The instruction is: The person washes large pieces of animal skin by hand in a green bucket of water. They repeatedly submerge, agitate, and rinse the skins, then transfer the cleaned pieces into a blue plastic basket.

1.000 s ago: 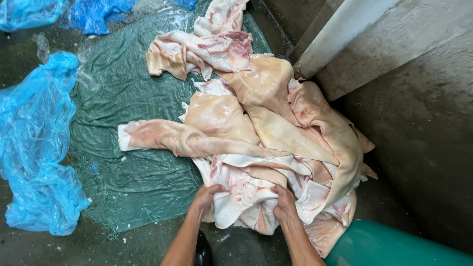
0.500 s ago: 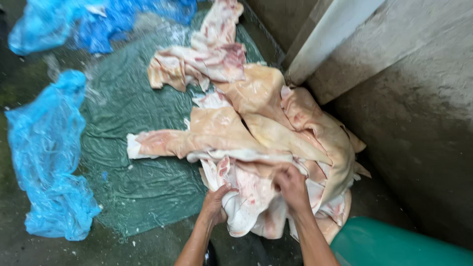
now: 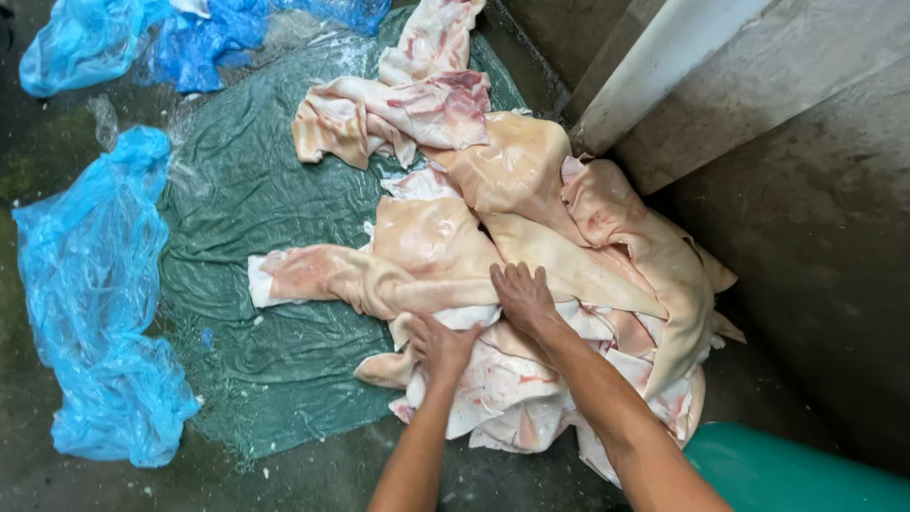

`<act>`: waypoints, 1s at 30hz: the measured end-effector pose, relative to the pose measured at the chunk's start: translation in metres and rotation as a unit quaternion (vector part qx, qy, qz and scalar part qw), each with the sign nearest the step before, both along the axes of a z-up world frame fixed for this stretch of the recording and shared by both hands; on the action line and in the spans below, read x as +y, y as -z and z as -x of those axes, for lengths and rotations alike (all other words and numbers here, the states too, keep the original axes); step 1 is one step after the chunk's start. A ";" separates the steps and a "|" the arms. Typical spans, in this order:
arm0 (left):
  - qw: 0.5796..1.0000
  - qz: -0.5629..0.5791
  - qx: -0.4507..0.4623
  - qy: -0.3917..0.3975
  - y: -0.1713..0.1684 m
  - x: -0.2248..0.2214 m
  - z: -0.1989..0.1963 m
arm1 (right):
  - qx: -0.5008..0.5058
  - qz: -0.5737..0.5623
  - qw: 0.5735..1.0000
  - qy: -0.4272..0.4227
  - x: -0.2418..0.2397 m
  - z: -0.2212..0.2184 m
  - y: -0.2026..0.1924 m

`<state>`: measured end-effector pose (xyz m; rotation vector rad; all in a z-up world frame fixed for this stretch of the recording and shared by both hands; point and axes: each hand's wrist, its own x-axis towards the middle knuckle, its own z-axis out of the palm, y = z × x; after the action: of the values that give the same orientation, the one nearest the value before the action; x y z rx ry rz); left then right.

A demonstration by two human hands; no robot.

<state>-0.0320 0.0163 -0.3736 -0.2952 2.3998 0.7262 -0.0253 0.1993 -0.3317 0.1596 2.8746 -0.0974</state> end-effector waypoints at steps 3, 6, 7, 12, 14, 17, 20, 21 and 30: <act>0.977 -0.179 -0.025 -0.114 0.004 0.028 -0.004 | 0.019 0.043 0.999 0.025 0.010 0.020 0.016; 0.839 -0.407 -0.096 -0.347 0.013 0.034 -0.006 | 0.003 0.135 0.985 0.105 0.013 0.008 0.007; 0.820 -0.414 -0.127 -0.375 0.013 0.033 -0.006 | 0.001 0.167 0.977 0.130 0.011 0.004 -0.002; 0.823 -0.464 -0.120 -0.305 -0.012 0.044 -0.010 | -0.051 0.350 0.906 0.230 -0.019 -0.049 -0.081; 0.719 -0.570 -0.226 -0.327 -0.039 0.051 -0.018 | -0.063 0.427 0.836 0.339 -0.033 -0.067 -0.117; 0.661 -0.599 -0.313 -0.326 -0.110 0.057 -0.020 | 0.060 0.552 0.756 0.347 -0.038 -0.088 -0.179; 0.657 -0.637 -0.325 -0.240 -0.211 0.073 -0.022 | 0.123 0.568 0.739 0.342 -0.025 -0.113 -0.252; 0.650 -0.658 -0.324 -0.197 -0.250 0.080 -0.028 | 0.192 0.521 0.773 0.305 -0.020 -0.123 -0.279; 0.534 -0.783 -0.318 0.034 -0.548 0.141 -0.151 | 0.445 0.514 0.657 0.325 0.001 -0.276 -0.502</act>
<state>0.1186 0.1571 0.1746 0.2887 0.4176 1.9193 0.2510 0.2006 0.1701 1.1210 2.7403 -2.4305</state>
